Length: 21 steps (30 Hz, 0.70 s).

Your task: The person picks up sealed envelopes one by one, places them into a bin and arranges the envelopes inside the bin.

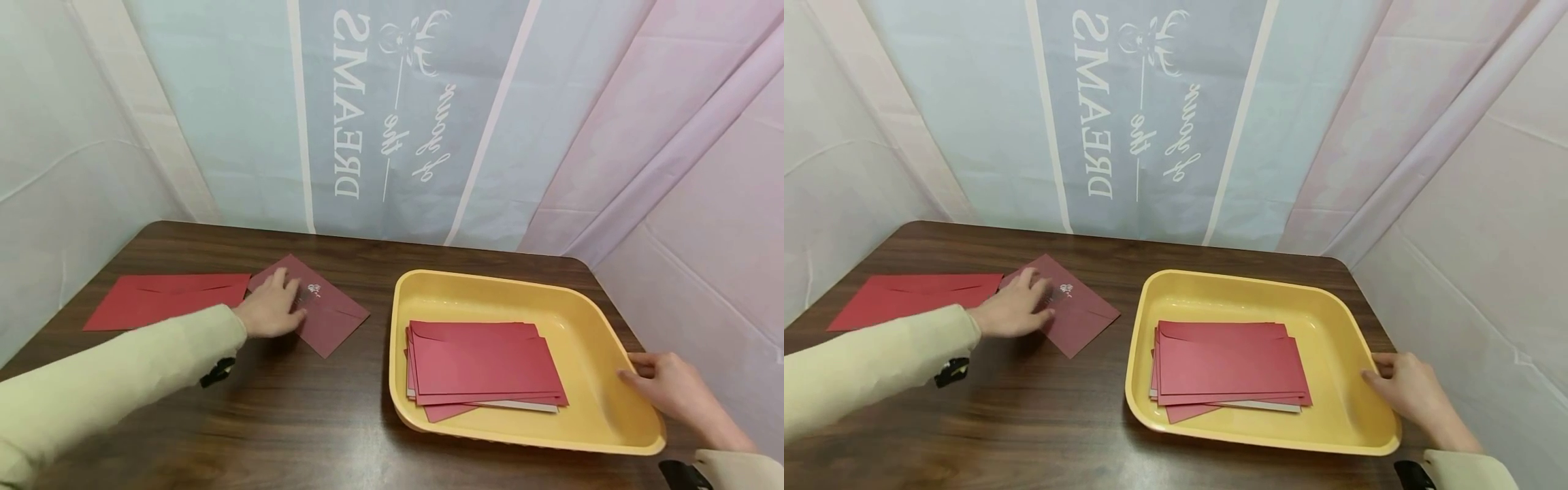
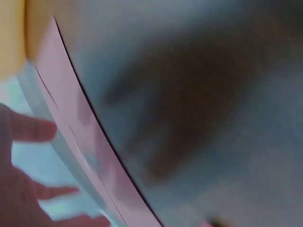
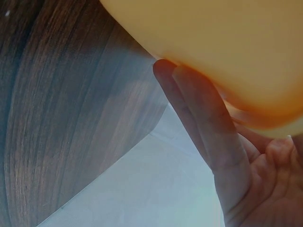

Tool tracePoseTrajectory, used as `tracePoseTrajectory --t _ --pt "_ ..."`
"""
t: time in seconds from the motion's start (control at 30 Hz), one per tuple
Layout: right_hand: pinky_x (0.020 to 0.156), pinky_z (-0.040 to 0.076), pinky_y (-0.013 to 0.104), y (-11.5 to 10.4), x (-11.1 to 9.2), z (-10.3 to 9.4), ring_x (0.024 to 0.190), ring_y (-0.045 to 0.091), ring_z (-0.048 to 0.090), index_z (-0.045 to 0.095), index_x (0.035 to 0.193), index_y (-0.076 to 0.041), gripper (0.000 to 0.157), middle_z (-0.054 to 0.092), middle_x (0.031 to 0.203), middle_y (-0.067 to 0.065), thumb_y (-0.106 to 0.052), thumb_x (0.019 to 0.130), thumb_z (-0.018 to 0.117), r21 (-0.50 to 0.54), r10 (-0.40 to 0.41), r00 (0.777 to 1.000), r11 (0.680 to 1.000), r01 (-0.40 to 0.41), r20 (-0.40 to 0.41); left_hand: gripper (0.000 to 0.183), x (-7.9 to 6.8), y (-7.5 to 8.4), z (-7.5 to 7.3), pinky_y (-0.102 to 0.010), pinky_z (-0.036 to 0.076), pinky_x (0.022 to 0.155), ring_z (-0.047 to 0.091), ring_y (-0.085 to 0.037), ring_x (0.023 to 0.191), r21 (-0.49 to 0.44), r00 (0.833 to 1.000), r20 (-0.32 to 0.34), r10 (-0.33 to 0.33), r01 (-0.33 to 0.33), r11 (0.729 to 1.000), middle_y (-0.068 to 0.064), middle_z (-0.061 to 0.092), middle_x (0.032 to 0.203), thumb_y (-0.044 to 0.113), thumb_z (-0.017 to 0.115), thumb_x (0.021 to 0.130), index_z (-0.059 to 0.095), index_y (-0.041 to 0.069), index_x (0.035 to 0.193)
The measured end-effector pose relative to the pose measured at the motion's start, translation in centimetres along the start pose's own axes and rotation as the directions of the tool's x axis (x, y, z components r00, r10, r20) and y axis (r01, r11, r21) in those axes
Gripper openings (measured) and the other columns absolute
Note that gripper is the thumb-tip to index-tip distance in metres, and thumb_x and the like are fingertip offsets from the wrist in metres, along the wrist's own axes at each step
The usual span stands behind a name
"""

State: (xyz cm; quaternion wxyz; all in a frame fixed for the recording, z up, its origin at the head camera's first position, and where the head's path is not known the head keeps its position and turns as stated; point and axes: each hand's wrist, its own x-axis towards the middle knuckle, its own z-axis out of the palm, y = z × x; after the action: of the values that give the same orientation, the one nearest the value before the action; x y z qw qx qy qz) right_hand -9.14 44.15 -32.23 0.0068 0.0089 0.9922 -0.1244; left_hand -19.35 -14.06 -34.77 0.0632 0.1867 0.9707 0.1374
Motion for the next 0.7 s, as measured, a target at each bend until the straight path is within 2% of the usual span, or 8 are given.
tracePoseTrajectory --t 0.13,0.27,0.57,0.7 --pt "0.066 0.052 0.046 0.0 0.0 0.0 0.082 0.044 0.067 0.062 0.108 0.017 0.041 0.071 0.086 0.025 -0.017 0.086 0.069 0.000 -0.002 1.000 1.000 0.002 -0.001 0.064 0.7 -2.7 -0.6 -0.064 0.023 0.108 0.020 -0.051 0.138 0.005 0.995 0.065 0.069 -0.069 0.998 -0.032 0.017 0.152 0.024 0.055 0.091 0.034 -0.005 0.144" --pt "0.067 0.051 0.047 0.0 0.0 0.0 0.083 0.045 0.067 0.062 0.108 0.017 0.041 0.071 0.087 0.025 -0.017 0.085 0.069 0.001 -0.006 1.000 1.000 0.006 -0.004 0.067 0.8 -4.0 -0.6 -0.066 0.019 0.109 0.014 -0.052 0.140 -0.005 0.988 0.113 0.106 -0.106 0.994 -0.033 0.014 0.153 0.027 0.056 0.090 0.032 -0.001 0.147" --pt "0.068 0.050 0.049 0.0 0.0 0.0 0.086 0.046 0.066 0.064 0.107 0.016 0.040 0.071 0.085 0.024 -0.017 0.085 0.069 -0.014 -0.014 1.000 1.000 0.013 -0.016 0.068 0.3 -4.3 0.5 -0.064 0.018 0.110 0.014 -0.053 0.140 -0.024 0.985 0.158 0.063 -0.059 0.998 -0.036 0.012 0.152 0.036 0.049 0.097 0.025 0.001 0.150" --pt "0.070 0.050 0.051 -0.1 0.0 -0.1 0.086 0.047 0.065 0.063 0.108 0.016 0.041 0.071 0.086 0.025 -0.017 0.085 0.068 -0.012 -0.006 1.000 1.000 0.005 -0.009 0.069 0.0 -3.9 0.9 -0.063 0.020 0.110 0.017 -0.053 0.139 0.005 0.989 0.139 0.044 -0.045 0.999 -0.037 0.014 0.151 0.040 0.047 0.098 0.026 0.000 0.149"
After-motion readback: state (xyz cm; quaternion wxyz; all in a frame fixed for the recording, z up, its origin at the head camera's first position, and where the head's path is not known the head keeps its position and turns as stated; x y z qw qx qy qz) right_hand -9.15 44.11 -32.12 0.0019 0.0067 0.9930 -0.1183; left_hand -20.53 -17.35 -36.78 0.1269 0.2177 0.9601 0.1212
